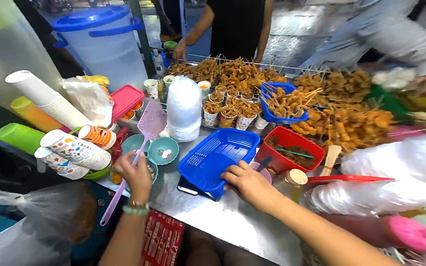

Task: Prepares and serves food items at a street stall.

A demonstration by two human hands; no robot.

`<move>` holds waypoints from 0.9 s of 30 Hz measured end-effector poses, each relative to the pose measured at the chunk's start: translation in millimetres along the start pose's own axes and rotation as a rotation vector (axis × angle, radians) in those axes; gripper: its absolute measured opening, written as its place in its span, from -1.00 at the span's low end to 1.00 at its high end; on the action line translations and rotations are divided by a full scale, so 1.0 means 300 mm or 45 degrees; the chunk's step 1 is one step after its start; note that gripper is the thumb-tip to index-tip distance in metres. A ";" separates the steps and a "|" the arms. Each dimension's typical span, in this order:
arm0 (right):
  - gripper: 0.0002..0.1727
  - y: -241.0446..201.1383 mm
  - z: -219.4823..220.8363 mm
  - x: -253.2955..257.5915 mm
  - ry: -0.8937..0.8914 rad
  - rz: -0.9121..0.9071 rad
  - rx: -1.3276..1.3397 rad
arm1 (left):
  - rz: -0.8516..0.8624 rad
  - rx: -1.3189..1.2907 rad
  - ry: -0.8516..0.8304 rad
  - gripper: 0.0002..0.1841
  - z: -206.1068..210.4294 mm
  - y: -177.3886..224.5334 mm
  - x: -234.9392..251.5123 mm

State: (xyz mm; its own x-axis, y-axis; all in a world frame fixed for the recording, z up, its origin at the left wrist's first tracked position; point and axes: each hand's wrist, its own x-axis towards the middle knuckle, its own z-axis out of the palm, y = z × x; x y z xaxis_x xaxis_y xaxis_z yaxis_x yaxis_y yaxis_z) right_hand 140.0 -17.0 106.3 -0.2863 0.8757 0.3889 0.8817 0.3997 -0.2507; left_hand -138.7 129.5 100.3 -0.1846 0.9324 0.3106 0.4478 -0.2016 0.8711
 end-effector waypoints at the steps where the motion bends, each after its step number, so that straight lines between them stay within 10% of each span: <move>1: -0.82 0.020 -0.005 0.008 -0.064 0.014 -0.016 | 0.093 0.163 -0.034 -0.48 0.003 -0.009 0.105; 6: -0.72 0.072 -0.078 0.101 -0.467 0.178 -0.082 | 0.343 0.730 -0.205 -0.63 0.067 -0.055 0.522; 12: -0.50 0.149 -0.263 0.284 -1.098 0.220 -0.016 | -0.013 0.964 -0.350 -0.63 0.144 -0.052 0.711; 20: -0.73 0.408 -0.196 0.741 -0.405 0.323 -0.201 | -0.207 1.199 -0.384 -0.66 0.227 0.001 0.751; 27: -0.61 0.497 -0.008 0.888 -0.421 0.507 -0.163 | -0.194 1.382 -0.404 -0.67 0.254 -0.005 0.773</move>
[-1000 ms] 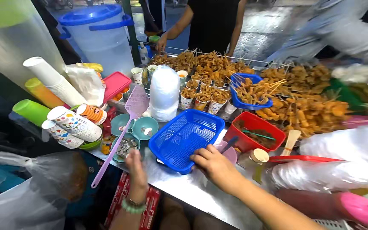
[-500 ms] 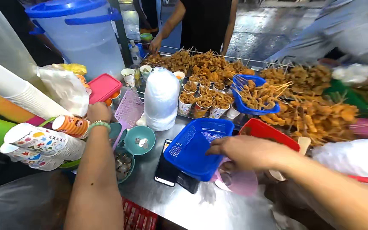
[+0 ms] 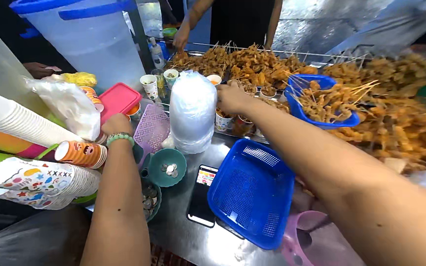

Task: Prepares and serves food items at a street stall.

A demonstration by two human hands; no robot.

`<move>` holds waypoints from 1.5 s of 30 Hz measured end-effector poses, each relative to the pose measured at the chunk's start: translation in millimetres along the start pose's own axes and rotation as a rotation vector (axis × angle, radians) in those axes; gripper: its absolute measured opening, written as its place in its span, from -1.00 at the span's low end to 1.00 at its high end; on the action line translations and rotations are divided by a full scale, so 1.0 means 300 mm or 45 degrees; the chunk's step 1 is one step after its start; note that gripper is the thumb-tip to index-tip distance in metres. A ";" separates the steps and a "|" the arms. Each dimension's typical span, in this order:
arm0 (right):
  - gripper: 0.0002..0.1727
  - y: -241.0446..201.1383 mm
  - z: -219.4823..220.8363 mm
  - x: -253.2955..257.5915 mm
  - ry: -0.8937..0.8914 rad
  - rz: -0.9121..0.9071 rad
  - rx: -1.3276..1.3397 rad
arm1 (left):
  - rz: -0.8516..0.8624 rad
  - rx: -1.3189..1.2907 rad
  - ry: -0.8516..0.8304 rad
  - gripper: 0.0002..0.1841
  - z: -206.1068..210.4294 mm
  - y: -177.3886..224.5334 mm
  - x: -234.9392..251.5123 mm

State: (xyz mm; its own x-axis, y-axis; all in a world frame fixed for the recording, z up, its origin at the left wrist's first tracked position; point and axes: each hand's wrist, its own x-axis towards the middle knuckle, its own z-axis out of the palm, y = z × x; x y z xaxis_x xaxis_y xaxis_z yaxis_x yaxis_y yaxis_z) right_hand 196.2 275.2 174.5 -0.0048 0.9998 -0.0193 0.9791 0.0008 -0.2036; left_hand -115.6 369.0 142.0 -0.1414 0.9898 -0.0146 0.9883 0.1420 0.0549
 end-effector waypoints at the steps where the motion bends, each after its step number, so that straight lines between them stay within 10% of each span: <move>1: -0.58 -0.005 0.009 0.003 -0.011 0.015 0.027 | 0.028 0.003 0.012 -0.66 0.000 -0.003 -0.001; 11: -0.56 -0.034 0.022 0.032 0.003 0.049 0.107 | 0.470 -0.360 0.197 -0.72 -0.129 -0.137 -0.027; 23: -0.68 -0.016 0.053 0.088 -0.055 0.047 0.089 | 0.494 -1.014 0.070 -0.75 -0.322 -0.183 -0.155; 29: -0.75 -0.005 0.035 0.060 0.128 0.069 0.089 | 0.569 -1.084 0.115 -0.77 -0.161 -0.218 -0.265; 36: -0.57 -0.002 -0.225 -0.032 0.868 0.011 0.359 | 0.649 -1.063 0.182 -0.68 -0.117 -0.240 -0.299; 45: -0.60 -0.413 -0.525 -0.308 1.125 -0.736 0.448 | 0.881 -1.504 0.184 -0.45 -0.293 -0.189 -0.409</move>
State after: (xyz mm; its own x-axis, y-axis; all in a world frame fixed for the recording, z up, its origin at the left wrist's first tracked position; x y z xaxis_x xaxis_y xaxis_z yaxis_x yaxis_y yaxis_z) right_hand 107.5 185.9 355.8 -0.1580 0.5137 0.8433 0.7634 0.6052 -0.2256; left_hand -159.2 240.3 228.5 0.2787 0.8421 0.4617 0.2349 -0.5259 0.8175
